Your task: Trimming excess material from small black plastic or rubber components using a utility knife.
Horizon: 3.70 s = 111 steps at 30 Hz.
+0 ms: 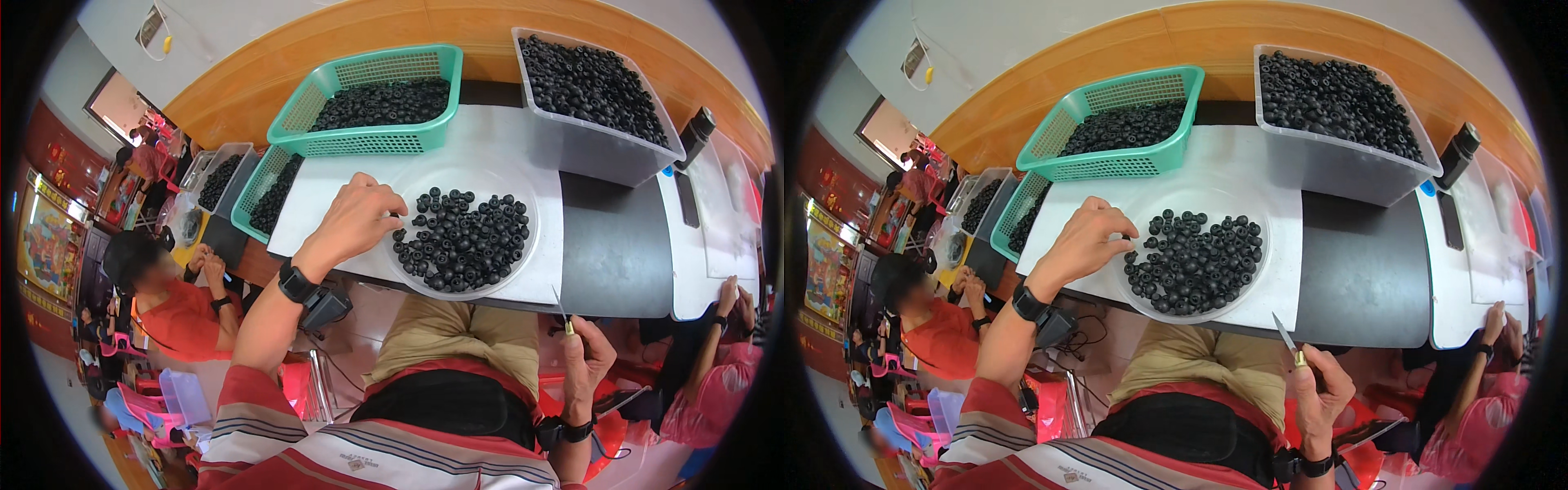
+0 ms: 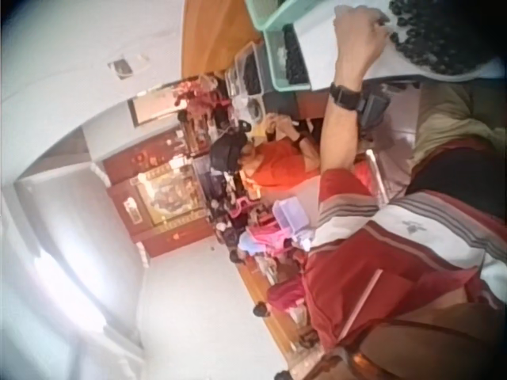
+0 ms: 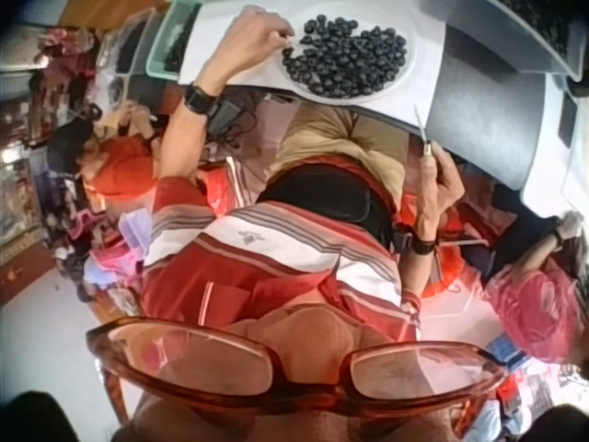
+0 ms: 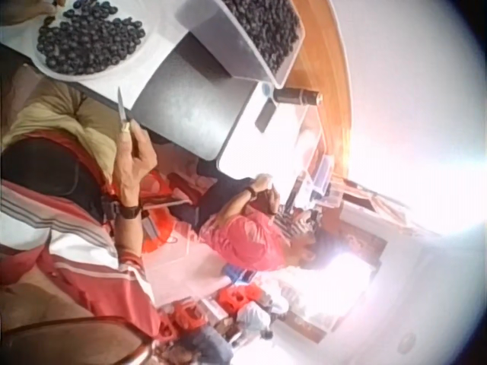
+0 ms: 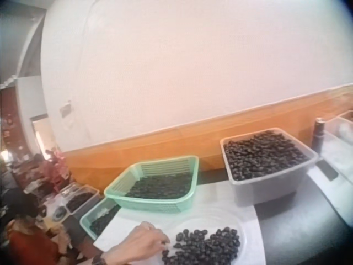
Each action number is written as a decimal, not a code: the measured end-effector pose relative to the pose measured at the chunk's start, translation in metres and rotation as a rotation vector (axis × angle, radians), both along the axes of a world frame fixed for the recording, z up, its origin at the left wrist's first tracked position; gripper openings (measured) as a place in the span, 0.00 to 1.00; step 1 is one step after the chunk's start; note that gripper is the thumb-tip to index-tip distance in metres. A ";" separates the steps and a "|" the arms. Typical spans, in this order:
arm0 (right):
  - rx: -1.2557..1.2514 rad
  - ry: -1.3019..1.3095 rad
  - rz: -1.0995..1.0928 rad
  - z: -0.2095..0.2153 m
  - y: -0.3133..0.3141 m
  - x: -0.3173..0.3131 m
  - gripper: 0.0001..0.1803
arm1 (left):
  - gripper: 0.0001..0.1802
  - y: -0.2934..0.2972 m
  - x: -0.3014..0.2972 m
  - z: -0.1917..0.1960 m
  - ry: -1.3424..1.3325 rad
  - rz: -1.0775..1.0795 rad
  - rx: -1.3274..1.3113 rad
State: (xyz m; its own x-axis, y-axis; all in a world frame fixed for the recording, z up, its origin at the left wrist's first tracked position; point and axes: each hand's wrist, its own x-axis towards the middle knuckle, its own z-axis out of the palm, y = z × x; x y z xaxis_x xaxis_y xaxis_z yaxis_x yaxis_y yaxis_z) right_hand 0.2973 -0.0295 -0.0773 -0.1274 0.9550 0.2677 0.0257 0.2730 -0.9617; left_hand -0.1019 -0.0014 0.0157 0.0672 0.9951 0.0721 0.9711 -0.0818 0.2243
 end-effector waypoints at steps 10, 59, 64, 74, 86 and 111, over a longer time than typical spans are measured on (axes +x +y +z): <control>-0.035 0.072 0.028 0.009 0.001 -0.012 0.14 | 0.07 -0.024 0.020 -0.012 -0.993 0.154 0.192; 0.418 -0.001 0.277 0.048 0.029 -0.112 0.15 | 0.10 -0.059 0.092 -0.042 -2.195 0.011 -0.038; 0.357 0.038 0.282 0.050 0.025 -0.116 0.15 | 0.07 -0.060 0.089 -0.041 -2.194 -0.016 0.010; 0.127 0.114 0.206 0.052 0.036 -0.103 0.12 | 0.09 -0.065 0.093 -0.021 -2.119 -0.085 0.054; 0.410 -0.003 0.352 0.056 0.024 -0.108 0.15 | 0.09 -0.068 0.095 -0.038 -2.223 0.023 -0.032; 0.061 0.030 0.101 0.029 0.025 -0.063 0.11 | 0.12 0.015 -0.009 0.009 -1.144 0.319 0.560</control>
State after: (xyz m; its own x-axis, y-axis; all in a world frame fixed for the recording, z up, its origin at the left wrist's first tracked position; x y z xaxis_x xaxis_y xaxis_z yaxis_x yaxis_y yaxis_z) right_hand 0.2340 -0.0043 -0.0487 -0.2129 0.9196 0.3302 -0.0330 0.3310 -0.9431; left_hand -0.1108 0.0138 0.0244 -0.5381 0.7727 0.3366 0.2497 -0.2353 0.9393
